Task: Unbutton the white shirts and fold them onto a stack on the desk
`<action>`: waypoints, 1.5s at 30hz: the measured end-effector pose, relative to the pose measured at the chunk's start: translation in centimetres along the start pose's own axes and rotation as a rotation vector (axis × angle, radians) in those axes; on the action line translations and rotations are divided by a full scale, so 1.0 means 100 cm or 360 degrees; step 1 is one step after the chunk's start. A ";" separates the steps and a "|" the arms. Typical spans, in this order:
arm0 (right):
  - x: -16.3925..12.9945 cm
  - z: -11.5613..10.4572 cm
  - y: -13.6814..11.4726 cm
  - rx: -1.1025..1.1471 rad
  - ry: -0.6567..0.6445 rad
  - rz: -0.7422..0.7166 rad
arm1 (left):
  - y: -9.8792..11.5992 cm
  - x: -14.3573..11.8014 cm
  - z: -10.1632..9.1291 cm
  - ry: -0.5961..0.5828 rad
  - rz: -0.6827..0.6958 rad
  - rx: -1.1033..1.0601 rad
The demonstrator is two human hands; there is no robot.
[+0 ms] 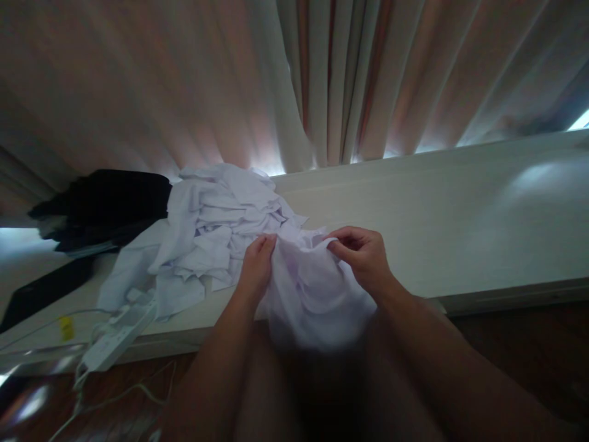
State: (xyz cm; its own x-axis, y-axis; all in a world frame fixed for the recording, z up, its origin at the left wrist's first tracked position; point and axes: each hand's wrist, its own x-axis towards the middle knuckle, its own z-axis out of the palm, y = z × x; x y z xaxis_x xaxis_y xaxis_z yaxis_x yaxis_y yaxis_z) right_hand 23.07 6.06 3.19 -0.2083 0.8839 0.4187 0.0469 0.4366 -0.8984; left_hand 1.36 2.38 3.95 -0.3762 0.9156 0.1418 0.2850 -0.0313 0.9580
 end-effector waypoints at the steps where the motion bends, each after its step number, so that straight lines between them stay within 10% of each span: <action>1: -0.002 0.005 -0.001 -0.0092 -0.0003 -0.0040 | -0.002 -0.001 0.001 -0.0009 0.0029 0.0041; 13: -0.003 0.018 0.002 -0.0525 -0.0019 -0.0103 | -0.013 -0.013 0.024 -0.0490 0.0367 0.0652; 22: 0.015 -0.009 0.015 -0.0738 -0.0630 -0.0092 | -0.020 0.005 0.007 0.0205 0.0352 0.0829; 30: -0.001 0.027 -0.013 -0.0728 0.0027 -0.1010 | 0.005 0.013 0.028 0.0804 0.0569 0.0463; 38: 0.008 0.013 0.019 -0.1412 -0.0377 0.0019 | -0.037 0.023 0.023 0.0048 -0.0012 0.0969; 45: 0.022 -0.025 0.031 -0.1362 -0.0807 0.0236 | -0.035 0.022 0.012 0.0187 0.0107 0.0857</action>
State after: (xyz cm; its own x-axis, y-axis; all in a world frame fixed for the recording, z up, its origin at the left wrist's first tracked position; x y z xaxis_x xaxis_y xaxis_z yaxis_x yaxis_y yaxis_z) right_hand 25.16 9.73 1.64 -0.5255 0.8504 0.0255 0.7508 0.4776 -0.4562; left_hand 0.60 5.02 0.59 -0.4287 0.8668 0.2547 0.7107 0.1494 0.6875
